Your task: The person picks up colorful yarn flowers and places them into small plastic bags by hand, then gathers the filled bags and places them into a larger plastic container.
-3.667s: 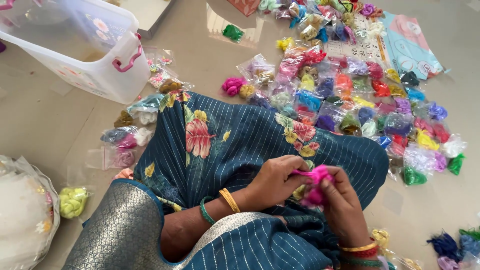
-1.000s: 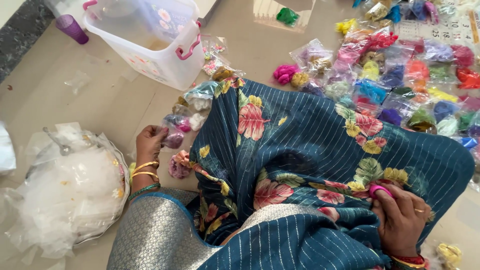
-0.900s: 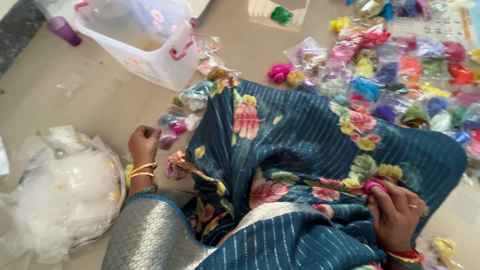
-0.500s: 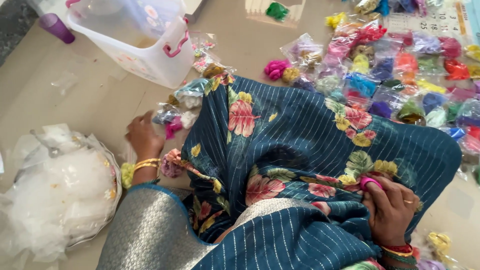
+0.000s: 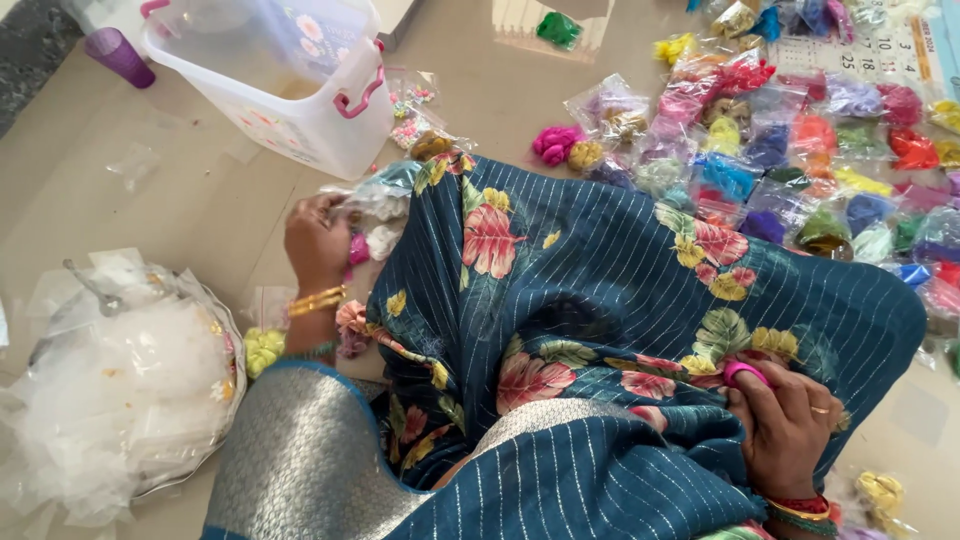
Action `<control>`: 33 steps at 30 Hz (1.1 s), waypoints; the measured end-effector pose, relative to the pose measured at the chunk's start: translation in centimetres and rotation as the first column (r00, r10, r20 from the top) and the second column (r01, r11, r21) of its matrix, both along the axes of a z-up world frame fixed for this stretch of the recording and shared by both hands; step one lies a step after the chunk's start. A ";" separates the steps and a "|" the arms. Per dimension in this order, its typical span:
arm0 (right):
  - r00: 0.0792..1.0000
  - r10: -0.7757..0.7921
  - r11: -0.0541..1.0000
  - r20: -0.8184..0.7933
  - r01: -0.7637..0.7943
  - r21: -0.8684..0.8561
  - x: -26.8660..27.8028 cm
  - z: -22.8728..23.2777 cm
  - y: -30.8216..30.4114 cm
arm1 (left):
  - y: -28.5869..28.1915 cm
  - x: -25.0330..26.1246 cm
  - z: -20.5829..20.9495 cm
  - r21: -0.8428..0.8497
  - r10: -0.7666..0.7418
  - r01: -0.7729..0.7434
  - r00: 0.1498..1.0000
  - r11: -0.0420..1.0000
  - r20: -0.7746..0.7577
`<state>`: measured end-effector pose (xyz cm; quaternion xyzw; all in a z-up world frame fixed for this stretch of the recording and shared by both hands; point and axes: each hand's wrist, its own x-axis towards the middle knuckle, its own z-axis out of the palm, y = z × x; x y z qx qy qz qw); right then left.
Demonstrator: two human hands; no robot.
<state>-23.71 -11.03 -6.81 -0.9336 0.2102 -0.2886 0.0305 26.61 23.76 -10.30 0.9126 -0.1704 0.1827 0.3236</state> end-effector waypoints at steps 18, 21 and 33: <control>0.885 -0.284 0.319 0.370 -0.277 0.906 4.2 4.3 0.0 | -16.3 -20.7 7.5 -0.919 -0.904 0.146 -0.179 0.365 -0.387; 0.869 -0.277 0.194 0.411 -0.368 0.909 6.5 10.6 2.3 | -17.1 -21.6 5.9 -0.868 -0.871 0.264 -0.152 0.420 -0.467; 0.935 0.354 0.793 0.029 -0.317 0.520 10.6 12.3 4.6 | -16.5 -23.0 5.4 -0.706 -0.798 0.448 0.027 0.548 -0.602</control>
